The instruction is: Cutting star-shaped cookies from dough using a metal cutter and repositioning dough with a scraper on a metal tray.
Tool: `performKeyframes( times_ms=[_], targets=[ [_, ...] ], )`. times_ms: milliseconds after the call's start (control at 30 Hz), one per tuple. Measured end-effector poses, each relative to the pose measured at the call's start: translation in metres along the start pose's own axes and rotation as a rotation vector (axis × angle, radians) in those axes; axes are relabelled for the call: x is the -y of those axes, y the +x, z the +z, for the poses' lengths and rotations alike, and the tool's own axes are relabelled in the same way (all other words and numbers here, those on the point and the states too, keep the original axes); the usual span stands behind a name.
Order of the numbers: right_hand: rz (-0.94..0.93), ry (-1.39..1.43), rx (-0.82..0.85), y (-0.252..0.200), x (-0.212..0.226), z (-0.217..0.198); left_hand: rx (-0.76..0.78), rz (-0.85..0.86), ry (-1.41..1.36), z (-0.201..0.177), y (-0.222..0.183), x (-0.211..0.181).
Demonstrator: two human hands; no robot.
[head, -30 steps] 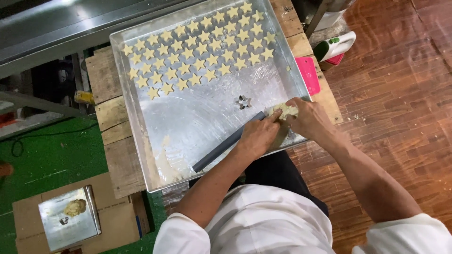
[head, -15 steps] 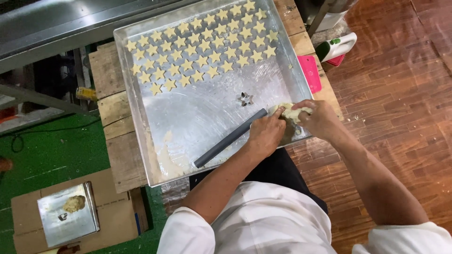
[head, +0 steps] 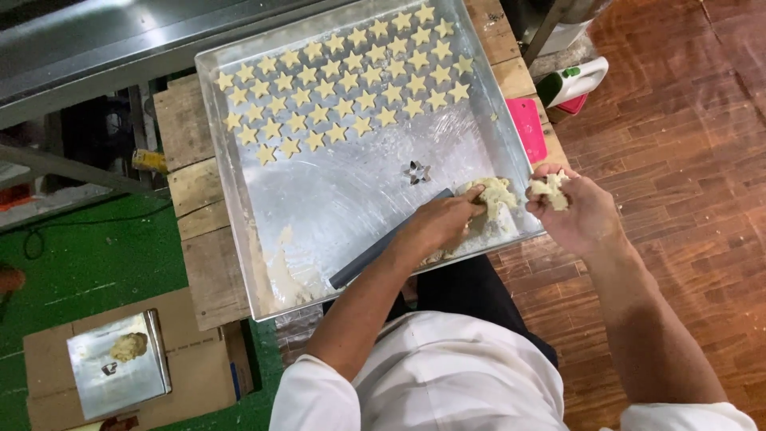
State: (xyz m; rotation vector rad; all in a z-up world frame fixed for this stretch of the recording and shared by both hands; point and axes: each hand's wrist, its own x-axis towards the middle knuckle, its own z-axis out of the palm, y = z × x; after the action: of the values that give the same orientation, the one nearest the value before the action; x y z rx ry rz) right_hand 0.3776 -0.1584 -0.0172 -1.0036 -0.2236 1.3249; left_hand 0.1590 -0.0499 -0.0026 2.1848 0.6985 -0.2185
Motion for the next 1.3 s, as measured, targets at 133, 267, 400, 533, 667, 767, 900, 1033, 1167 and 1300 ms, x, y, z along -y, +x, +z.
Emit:
performKeyframes(
  times_ms=[133,267,400,533,667,767,900,1033,1167,1300],
  targets=[
    [-0.05,-0.068,0.13,0.022,-0.017,-0.007,-0.043,-0.027,-0.382,-0.021,-0.027,-0.006],
    [-0.138,-0.371,0.342,0.022,-0.041,0.068,-0.564,0.057,-1.319,-0.01,-0.021,0.028],
    [-0.271,-0.761,0.612,0.021,-0.067,0.15,-0.628,0.214,-1.485,0.002,-0.014,0.071],
    [-0.372,-0.912,0.617,0.038,-0.111,0.181,-0.744,0.228,-1.371,-0.036,-0.061,0.059],
    [-0.463,-1.017,0.462,0.062,-0.147,0.193,-0.785,-0.008,-1.068,-0.057,-0.081,0.058],
    [-0.565,-0.917,0.424,0.08,-0.16,0.192,-0.724,-0.159,-0.91,-0.053,-0.085,0.072],
    [-0.716,-0.92,0.407,0.094,-0.181,0.192,-0.671,-0.164,-0.794,-0.023,-0.079,0.118],
    [-0.753,-0.881,0.566,0.084,-0.175,0.2,-0.694,-0.312,-0.835,-0.061,-0.092,0.075],
    [-0.457,-0.7,0.764,0.078,-0.158,0.195,-0.872,-0.196,-0.667,-0.027,-0.07,0.149],
    [-0.319,-0.65,0.741,0.092,-0.157,0.182,-1.024,-0.09,-0.454,-0.018,-0.062,0.166]
  ],
)
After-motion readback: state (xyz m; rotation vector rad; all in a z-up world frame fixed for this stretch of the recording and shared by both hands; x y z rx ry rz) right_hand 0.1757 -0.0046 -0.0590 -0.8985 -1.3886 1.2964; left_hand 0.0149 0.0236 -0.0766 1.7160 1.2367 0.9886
